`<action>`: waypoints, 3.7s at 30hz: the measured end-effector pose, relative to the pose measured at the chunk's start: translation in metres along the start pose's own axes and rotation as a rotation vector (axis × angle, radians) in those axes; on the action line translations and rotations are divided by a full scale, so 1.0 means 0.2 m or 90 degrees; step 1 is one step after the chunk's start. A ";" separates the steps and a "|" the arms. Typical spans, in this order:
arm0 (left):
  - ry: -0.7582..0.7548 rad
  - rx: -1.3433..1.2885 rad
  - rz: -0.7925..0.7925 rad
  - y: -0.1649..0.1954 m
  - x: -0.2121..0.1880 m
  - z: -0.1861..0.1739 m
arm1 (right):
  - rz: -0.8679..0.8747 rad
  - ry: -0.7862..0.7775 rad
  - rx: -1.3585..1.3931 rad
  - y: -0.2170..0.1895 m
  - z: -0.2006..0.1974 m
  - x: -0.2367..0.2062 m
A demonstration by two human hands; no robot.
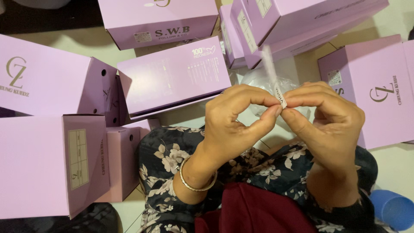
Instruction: The person sits on the floor surrounded by pink shoe boxes and applies small white labels to clear plastic bags. They peel the backing off each label and smooth it onto the bag surface.
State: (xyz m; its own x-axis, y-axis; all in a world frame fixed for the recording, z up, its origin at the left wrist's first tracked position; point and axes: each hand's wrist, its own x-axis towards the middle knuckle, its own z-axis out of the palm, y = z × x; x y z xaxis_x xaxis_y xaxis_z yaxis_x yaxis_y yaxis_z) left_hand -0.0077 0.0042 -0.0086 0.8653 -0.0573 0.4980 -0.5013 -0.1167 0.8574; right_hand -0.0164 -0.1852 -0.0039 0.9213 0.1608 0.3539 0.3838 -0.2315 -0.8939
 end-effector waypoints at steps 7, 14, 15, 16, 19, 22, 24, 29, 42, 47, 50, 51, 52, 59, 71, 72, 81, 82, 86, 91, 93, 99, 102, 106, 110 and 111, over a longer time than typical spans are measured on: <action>0.001 0.068 0.069 0.01 0.01 -0.01 | 0.049 0.001 0.115 0.04 0.00 -0.01; -0.019 0.066 0.057 0.03 0.01 -0.02 | 0.041 -0.011 0.109 0.06 -0.01 -0.02; -0.023 0.061 0.051 0.03 0.01 -0.02 | 0.044 -0.015 0.114 0.06 -0.01 -0.02; -0.029 0.056 0.044 0.03 0.01 -0.03 | 0.046 -0.019 0.120 0.06 -0.01 -0.02; -0.045 0.026 0.022 0.04 0.01 -0.04 | 0.059 -0.037 0.152 0.06 -0.02 -0.02; -0.059 -0.001 0.001 0.04 0.01 -0.04 | 0.074 -0.055 0.157 0.06 -0.04 -0.02; -0.065 -0.007 -0.005 0.04 0.01 -0.05 | 0.078 -0.057 0.160 0.07 -0.04 -0.01; -0.066 -0.004 -0.007 0.04 0.01 -0.04 | 0.046 -0.045 0.143 0.08 -0.02 -0.01; -0.069 -0.002 -0.017 0.04 0.01 -0.05 | 0.006 -0.012 0.129 0.10 0.03 -0.02; -0.079 -0.017 -0.029 0.04 0.01 -0.06 | 0.025 -0.065 0.151 0.09 -0.01 0.00; -0.096 -0.011 -0.023 0.04 0.02 -0.07 | -0.017 -0.074 0.124 0.09 -0.01 0.01; -0.100 -0.009 -0.022 0.05 0.02 -0.08 | -0.028 -0.072 0.111 0.09 -0.01 0.01; -0.103 -0.007 -0.020 0.05 0.02 -0.09 | -0.040 -0.069 0.098 0.10 0.00 0.01; -0.115 -0.036 -0.037 0.06 0.02 -0.10 | -0.020 -0.085 0.131 0.09 -0.01 0.01; -0.134 -0.061 -0.077 0.06 0.01 -0.10 | -0.026 -0.093 0.150 0.10 -0.01 0.00; -0.138 -0.069 -0.084 0.06 0.01 -0.10 | -0.020 -0.093 0.155 0.10 -0.01 -0.01; -0.156 -0.131 -0.149 0.03 0.00 -0.11 | 0.027 -0.118 0.184 0.14 -0.03 -0.01; -0.162 -0.152 -0.160 0.03 0.00 -0.11 | 0.024 -0.124 0.183 0.14 -0.03 -0.01; -0.183 -0.237 -0.223 0.00 0.00 -0.12 | 0.026 -0.143 0.213 0.14 -0.03 -0.01; -0.201 -0.277 -0.254 -0.02 0.00 -0.12 | 0.030 -0.155 0.252 0.14 -0.02 -0.01; -0.213 -0.309 -0.270 -0.03 0.00 -0.12 | 0.028 -0.166 0.279 0.15 -0.02 -0.01; -0.258 -0.425 -0.342 -0.07 0.01 -0.12 | 0.014 -0.178 0.300 0.16 -0.01 0.00; -0.271 -0.453 -0.344 -0.08 0.01 -0.12 | 0.017 -0.177 0.307 0.16 -0.01 -0.01; -0.264 -0.448 -0.339 -0.10 0.01 -0.12 | 0.019 -0.169 0.307 0.15 0.00 0.00; -0.270 -0.430 -0.339 -0.11 0.01 -0.12 | -0.007 -0.170 0.285 0.16 0.01 0.01; -0.272 -0.433 -0.339 -0.11 0.01 -0.12 | -0.007 -0.171 0.286 0.16 0.01 0.01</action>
State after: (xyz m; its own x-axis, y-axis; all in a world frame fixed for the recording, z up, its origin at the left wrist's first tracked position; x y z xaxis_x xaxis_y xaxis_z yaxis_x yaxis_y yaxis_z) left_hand 0.0047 0.0309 -0.0234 0.8438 -0.5345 0.0477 0.1762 0.3599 0.9162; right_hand -0.0019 -0.1905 -0.0311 0.8466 0.4149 0.3333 0.2743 0.1964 -0.9414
